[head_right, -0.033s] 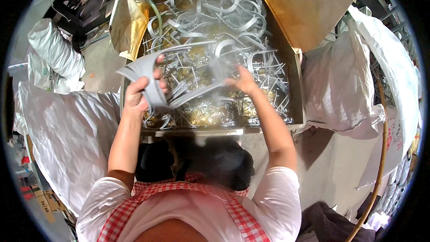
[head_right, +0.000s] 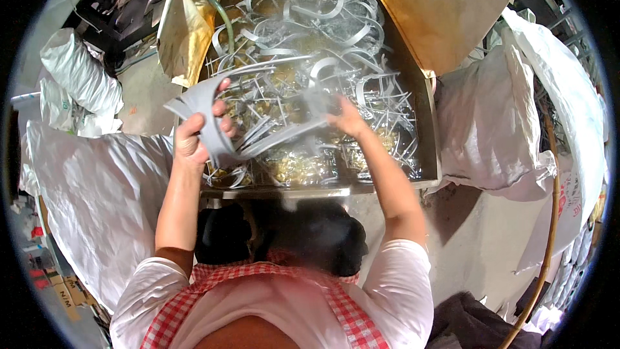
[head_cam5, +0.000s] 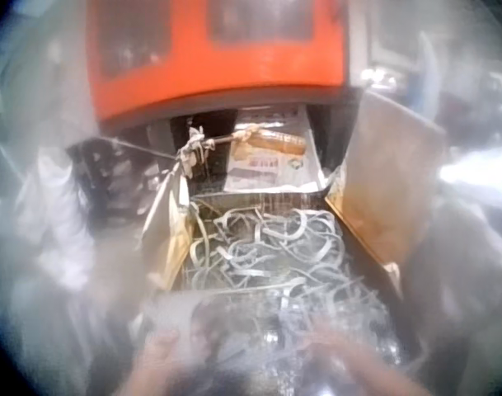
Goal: The person cleans plastic parts by hand in a water tank, stirs them with a stick, and places them into a large white bag.
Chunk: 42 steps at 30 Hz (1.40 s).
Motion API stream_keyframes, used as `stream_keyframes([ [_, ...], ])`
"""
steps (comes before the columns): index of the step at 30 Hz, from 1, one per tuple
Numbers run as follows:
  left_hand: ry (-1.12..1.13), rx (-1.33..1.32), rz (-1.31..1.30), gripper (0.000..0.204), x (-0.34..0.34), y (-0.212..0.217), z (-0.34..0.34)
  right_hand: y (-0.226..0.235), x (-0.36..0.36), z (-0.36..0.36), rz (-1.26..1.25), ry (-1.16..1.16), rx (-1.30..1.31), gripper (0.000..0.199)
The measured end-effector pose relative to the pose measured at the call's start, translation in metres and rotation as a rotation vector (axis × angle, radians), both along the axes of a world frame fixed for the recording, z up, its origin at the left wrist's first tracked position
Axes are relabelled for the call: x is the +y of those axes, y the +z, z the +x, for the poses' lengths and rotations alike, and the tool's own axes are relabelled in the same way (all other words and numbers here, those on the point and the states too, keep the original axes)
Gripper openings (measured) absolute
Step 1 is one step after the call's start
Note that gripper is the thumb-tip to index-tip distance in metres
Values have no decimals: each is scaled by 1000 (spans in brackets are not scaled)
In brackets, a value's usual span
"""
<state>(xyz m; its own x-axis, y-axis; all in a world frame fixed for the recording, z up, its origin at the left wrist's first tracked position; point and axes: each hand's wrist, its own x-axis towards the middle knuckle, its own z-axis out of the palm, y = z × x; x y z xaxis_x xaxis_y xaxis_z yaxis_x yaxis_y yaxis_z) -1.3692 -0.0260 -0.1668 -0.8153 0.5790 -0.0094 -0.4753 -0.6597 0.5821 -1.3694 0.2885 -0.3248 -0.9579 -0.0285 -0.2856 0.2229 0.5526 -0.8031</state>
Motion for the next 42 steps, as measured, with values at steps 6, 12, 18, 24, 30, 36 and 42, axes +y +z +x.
stream_keyframes([
  [6,-7,57,-19,83,6,25,6,-2,-34,-35,-32,217,1,56],
  [12,215,63,83,67,-1,14,-10,-15,-10,-24,-578,-532,-200,21],
  [18,411,87,-869,40,27,-38,-18,35,-20,28,-669,-501,239,23],
  [24,297,93,-579,34,33,2,-16,44,-40,55,-257,-391,709,24],
  [30,280,102,-764,38,44,17,-16,36,-29,19,26,-233,618,19],
  [36,229,119,-700,47,44,-8,-15,103,-53,14,45,-182,1208,15],
  [42,275,-12,-422,49,43,4,-6,116,-49,10,210,517,1150,10],
])
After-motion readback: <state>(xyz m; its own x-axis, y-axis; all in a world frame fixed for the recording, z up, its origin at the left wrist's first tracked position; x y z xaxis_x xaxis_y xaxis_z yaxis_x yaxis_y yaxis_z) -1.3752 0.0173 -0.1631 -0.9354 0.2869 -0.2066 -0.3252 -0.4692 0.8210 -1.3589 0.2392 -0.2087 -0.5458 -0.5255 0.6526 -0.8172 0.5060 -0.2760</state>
